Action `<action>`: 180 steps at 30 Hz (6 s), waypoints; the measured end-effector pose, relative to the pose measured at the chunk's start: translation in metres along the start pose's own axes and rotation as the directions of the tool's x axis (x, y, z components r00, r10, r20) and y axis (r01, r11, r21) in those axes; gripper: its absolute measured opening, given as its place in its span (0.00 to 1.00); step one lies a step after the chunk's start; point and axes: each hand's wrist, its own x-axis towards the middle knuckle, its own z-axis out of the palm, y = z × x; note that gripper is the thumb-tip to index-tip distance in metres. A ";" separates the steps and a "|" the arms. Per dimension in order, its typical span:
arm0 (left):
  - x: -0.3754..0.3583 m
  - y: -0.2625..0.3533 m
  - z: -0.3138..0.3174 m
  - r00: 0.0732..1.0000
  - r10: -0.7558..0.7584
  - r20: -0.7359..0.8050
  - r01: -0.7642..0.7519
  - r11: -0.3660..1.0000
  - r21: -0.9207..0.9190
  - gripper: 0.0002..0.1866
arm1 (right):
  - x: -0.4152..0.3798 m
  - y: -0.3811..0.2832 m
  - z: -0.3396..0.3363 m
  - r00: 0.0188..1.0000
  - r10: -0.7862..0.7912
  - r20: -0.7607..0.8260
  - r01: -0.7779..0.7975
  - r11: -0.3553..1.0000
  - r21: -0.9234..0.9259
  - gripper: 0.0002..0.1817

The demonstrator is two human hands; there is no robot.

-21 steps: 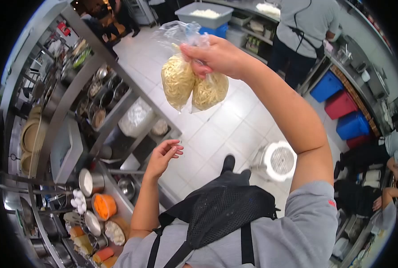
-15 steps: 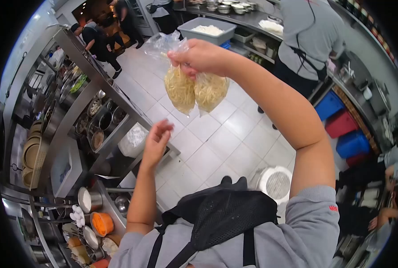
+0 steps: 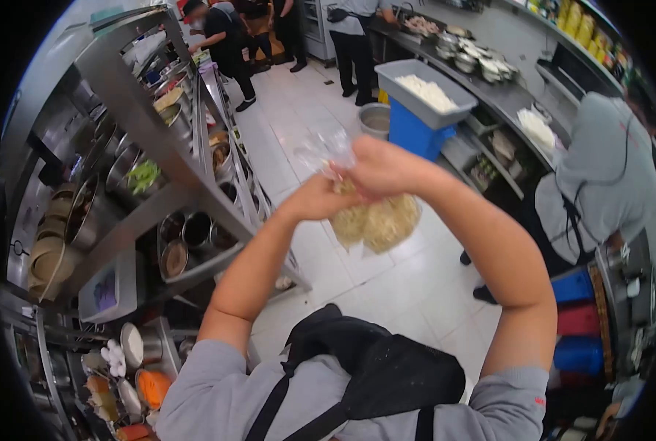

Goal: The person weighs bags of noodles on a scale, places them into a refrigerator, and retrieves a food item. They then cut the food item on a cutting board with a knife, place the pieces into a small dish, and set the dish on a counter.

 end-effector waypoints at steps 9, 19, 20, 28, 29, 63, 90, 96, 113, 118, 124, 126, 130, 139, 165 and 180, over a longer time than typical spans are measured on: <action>0.151 -0.105 0.002 0.998 -0.026 -0.060 0.008 0.959 -0.284 0.17 | 0.087 0.103 -0.091 0.992 0.104 -0.074 -0.092 0.984 0.150 0.19; 0.250 -0.205 -0.144 0.767 -0.212 -0.606 0.061 0.964 -0.260 0.15 | 0.291 0.190 -0.207 0.989 -0.145 -0.020 0.146 0.965 0.220 0.20; 0.240 -0.219 -0.160 0.697 -0.248 -0.673 0.067 0.957 -0.283 0.15 | 0.317 0.193 -0.214 0.983 -0.181 -0.009 0.180 0.968 0.178 0.21; 0.123 -0.279 -0.194 0.103 -0.373 -0.922 0.343 0.883 -0.319 0.19 | 0.552 0.141 -0.201 0.772 -0.590 0.238 0.585 0.805 0.100 0.20; 0.110 -0.294 -0.193 0.075 -0.369 -0.926 0.334 0.885 -0.325 0.19 | 0.584 0.128 -0.192 0.755 -0.601 0.261 0.599 0.795 0.100 0.20; 0.299 -0.406 -0.389 -0.955 -0.008 -0.296 0.125 0.894 -0.429 0.21 | 0.997 -0.133 0.134 -0.577 -0.599 0.554 0.804 -0.299 0.514 0.24; 0.271 -0.416 -0.388 -0.935 -0.020 -0.355 0.133 0.906 -0.401 0.22 | 1.010 -0.141 0.137 -0.561 -0.616 0.553 0.824 -0.349 0.446 0.43; 0.269 -0.410 -0.401 -0.916 -0.071 -0.396 0.092 0.921 -0.379 0.21 | 1.009 -0.139 0.140 -0.572 -0.617 0.540 0.818 -0.383 0.429 0.51; 0.154 -0.393 -0.651 -0.506 0.580 -0.638 0.860 0.392 -0.326 0.15 | 1.149 -0.103 -0.009 0.309 -0.895 0.322 0.616 0.446 0.649 0.20; 0.124 -0.423 -0.660 -0.605 0.583 -0.542 0.794 0.394 -0.463 0.12 | 1.201 -0.051 -0.047 0.395 -0.833 0.387 0.407 0.536 0.739 0.20; 0.128 -0.422 -0.663 -0.680 0.539 -0.497 0.730 0.436 -0.526 0.21 | 1.243 -0.006 -0.060 0.533 -0.776 0.338 0.401 0.583 0.707 0.19; 0.132 -0.419 -0.662 -0.716 0.528 -0.456 0.695 0.483 -0.533 0.22 | 1.246 -0.003 -0.064 0.533 -0.778 0.331 0.399 0.577 0.713 0.18; 0.142 -0.409 -0.657 -0.656 0.551 -0.516 0.754 0.475 -0.453 0.32 | 1.242 -0.005 -0.074 0.573 -0.763 0.300 0.358 0.562 0.745 0.18; 0.160 -0.400 -0.649 -0.654 0.619 -0.434 0.754 0.492 -0.435 0.50 | 1.247 -0.002 -0.072 0.568 -0.766 0.301 0.366 0.562 0.742 0.18; 0.388 -0.484 -0.715 0.226 -0.420 -0.879 0.294 0.889 -0.350 0.33 | 1.123 0.122 -0.076 0.764 -0.614 0.198 0.364 0.665 0.652 0.15; 0.673 -0.594 -0.736 0.789 -0.405 -0.461 0.284 0.907 -0.311 0.22 | 1.242 0.294 -0.313 0.726 -0.372 0.578 0.145 0.905 0.401 0.18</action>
